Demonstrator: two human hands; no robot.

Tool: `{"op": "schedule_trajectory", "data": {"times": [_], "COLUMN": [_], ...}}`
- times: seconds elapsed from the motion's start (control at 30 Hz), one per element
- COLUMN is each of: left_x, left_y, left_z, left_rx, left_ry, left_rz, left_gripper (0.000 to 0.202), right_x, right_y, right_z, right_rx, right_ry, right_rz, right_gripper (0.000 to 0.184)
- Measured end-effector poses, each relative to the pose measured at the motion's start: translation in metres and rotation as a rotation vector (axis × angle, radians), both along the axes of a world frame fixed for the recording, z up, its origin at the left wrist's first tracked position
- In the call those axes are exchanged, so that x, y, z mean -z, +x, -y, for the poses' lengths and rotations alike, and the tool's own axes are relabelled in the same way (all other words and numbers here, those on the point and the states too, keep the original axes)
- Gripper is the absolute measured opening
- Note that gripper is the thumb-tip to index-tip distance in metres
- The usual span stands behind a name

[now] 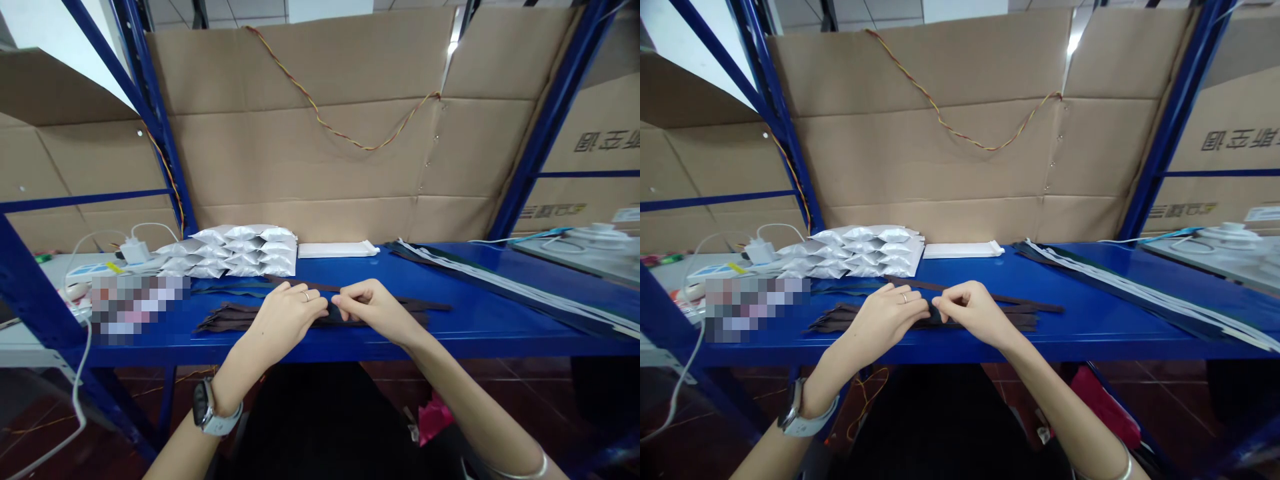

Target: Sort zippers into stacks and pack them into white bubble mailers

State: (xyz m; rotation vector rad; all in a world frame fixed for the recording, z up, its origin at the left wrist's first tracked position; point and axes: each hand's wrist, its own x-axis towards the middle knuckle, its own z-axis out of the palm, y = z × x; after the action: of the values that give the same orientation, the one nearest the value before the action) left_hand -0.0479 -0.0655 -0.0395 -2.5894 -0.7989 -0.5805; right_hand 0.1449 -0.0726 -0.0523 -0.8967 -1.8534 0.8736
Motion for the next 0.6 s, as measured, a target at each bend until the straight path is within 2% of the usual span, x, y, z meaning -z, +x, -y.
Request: {"op": "schedule_trajectory", "data": {"times": [0.1, 0.17, 0.27, 0.4, 0.47, 0.53, 0.6], "left_x": [-0.003, -0.007, -0.019, -0.034, -0.037, -0.036, -0.032], "left_y": [-0.010, -0.029, -0.078, -0.153, -0.178, -0.189, -0.190], "left_z": [-0.010, -0.022, -0.040, -0.050, -0.050, -0.050, -0.052], "left_rx": [-0.052, -0.141, -0.306, -0.487, -0.513, -0.504, -0.503], "left_ry": [0.075, 0.084, 0.028, -0.114, -0.180, -0.250, -0.323], "left_rz": [-0.059, -0.056, -0.012, 0.079, 0.113, 0.115, 0.080], "left_gripper": [0.018, 0.019, 0.027, 0.027, 0.025, 0.022, 0.020], "right_x": [0.000, -0.004, -0.017, -0.031, -0.034, -0.036, -0.035], "right_y": [0.002, 0.015, 0.052, 0.111, 0.130, 0.139, 0.141], "right_z": [-0.003, -0.005, -0.005, 0.002, 0.007, 0.010, 0.013], "right_rx": [0.062, 0.125, 0.269, 0.489, 0.561, 0.566, 0.479], "right_ry": [-0.005, 0.045, 0.128, 0.125, 0.107, 0.090, 0.034], "right_rz": [-0.056, -0.079, -0.075, -0.080, -0.049, 0.049, 0.206], "right_gripper": [0.040, 0.040, 0.038, 0.036, 0.038, 0.043, 0.045]}}
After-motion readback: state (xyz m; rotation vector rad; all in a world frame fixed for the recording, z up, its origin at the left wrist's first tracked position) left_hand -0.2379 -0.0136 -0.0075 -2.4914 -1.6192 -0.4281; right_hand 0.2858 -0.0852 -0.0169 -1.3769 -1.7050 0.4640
